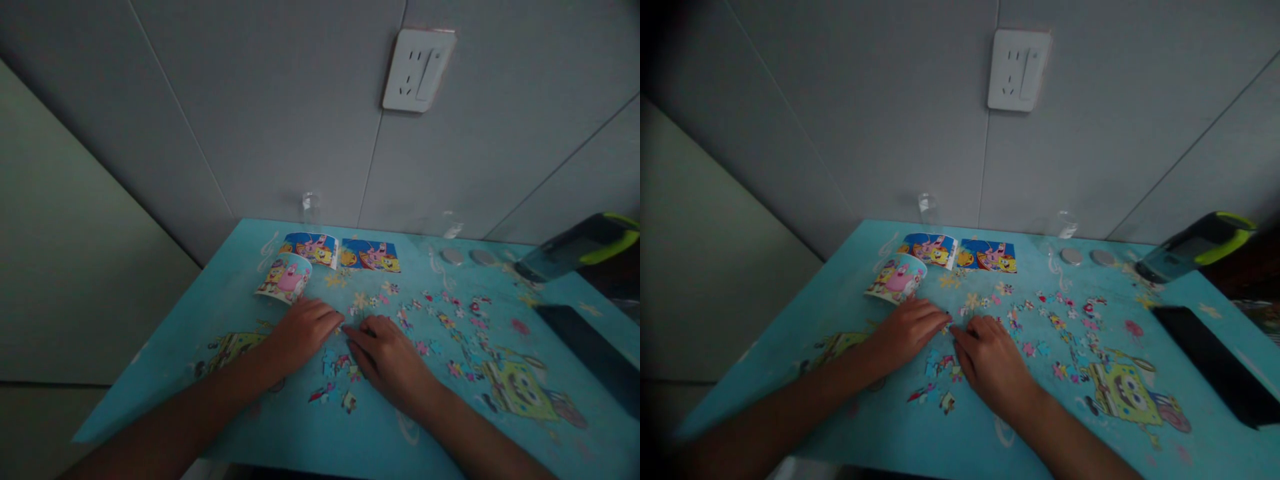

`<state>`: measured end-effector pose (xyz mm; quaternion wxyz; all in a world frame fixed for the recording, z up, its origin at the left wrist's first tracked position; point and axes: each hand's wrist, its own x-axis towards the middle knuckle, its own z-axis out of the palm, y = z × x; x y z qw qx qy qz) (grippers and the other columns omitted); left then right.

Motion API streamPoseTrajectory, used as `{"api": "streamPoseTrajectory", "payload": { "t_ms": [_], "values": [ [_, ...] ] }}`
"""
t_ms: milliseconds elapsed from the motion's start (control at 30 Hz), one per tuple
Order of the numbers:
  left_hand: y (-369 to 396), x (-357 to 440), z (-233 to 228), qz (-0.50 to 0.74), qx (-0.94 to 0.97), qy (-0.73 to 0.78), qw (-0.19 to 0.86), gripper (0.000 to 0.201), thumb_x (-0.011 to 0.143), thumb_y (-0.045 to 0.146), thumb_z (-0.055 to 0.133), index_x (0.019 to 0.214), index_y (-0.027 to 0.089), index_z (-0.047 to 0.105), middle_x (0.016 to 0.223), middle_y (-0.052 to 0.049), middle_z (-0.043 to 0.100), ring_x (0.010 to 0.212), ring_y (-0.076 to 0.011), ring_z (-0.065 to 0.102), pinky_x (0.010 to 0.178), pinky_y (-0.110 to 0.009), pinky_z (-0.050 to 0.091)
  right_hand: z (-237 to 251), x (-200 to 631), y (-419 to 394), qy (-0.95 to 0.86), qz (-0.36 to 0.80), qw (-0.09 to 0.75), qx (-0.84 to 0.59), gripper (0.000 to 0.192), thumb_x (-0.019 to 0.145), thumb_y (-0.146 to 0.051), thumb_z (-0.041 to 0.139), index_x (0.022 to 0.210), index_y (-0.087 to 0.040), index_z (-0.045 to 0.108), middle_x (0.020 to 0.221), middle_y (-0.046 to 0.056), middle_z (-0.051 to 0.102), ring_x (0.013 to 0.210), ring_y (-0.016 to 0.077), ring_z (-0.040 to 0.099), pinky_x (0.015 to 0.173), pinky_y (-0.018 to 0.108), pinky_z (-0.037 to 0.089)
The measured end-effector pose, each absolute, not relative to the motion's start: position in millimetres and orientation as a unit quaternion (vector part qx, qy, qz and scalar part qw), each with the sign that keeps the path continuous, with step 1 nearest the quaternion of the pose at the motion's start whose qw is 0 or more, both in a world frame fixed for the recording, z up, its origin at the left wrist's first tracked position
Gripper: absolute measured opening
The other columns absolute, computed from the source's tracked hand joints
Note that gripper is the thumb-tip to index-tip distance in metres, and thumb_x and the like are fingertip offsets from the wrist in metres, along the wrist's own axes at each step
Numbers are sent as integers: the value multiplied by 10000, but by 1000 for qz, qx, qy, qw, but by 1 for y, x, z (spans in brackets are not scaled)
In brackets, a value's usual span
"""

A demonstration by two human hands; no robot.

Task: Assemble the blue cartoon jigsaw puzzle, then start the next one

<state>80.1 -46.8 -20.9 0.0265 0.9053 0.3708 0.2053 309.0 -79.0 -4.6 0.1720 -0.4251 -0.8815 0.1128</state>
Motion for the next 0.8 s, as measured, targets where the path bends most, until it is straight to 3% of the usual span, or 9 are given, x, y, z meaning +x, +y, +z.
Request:
{"api": "streamPoseTrajectory", "payload": {
  "t_ms": [267,367,600,800],
  "values": [
    [-55,84,-17,198,916,347,-33,183,1035,218,513,1077,174,686,1038,-68,671,946,-210,611,900,-422,481,-6,308,-74,-874,83,157,-451,376,997,-132,501,1346,-159,637,965,100,614,893,232,570,843,397,520],
    [-64,84,-14,174,930,322,-14,210,1019,244,538,1165,174,670,1091,-88,673,1018,-237,614,946,-466,485,-8,309,-71,-867,40,127,-480,470,958,-99,545,1421,-168,583,999,113,614,906,249,569,875,431,513],
    [-67,85,-12,190,931,312,11,249,1023,219,505,1209,187,667,1191,-84,699,1108,-240,631,986,-467,512,-11,322,-69,-869,37,143,-472,467,896,-57,599,1294,-287,678,973,73,603,899,229,569,876,420,493],
    [-69,88,-11,174,936,304,-16,383,1035,324,514,1346,115,596,1367,-131,647,1263,-271,598,1105,-478,468,-15,335,-66,-854,2,162,-494,588,819,29,538,1356,-191,633,1291,162,601,1154,311,556,988,479,493]
  ]
}}
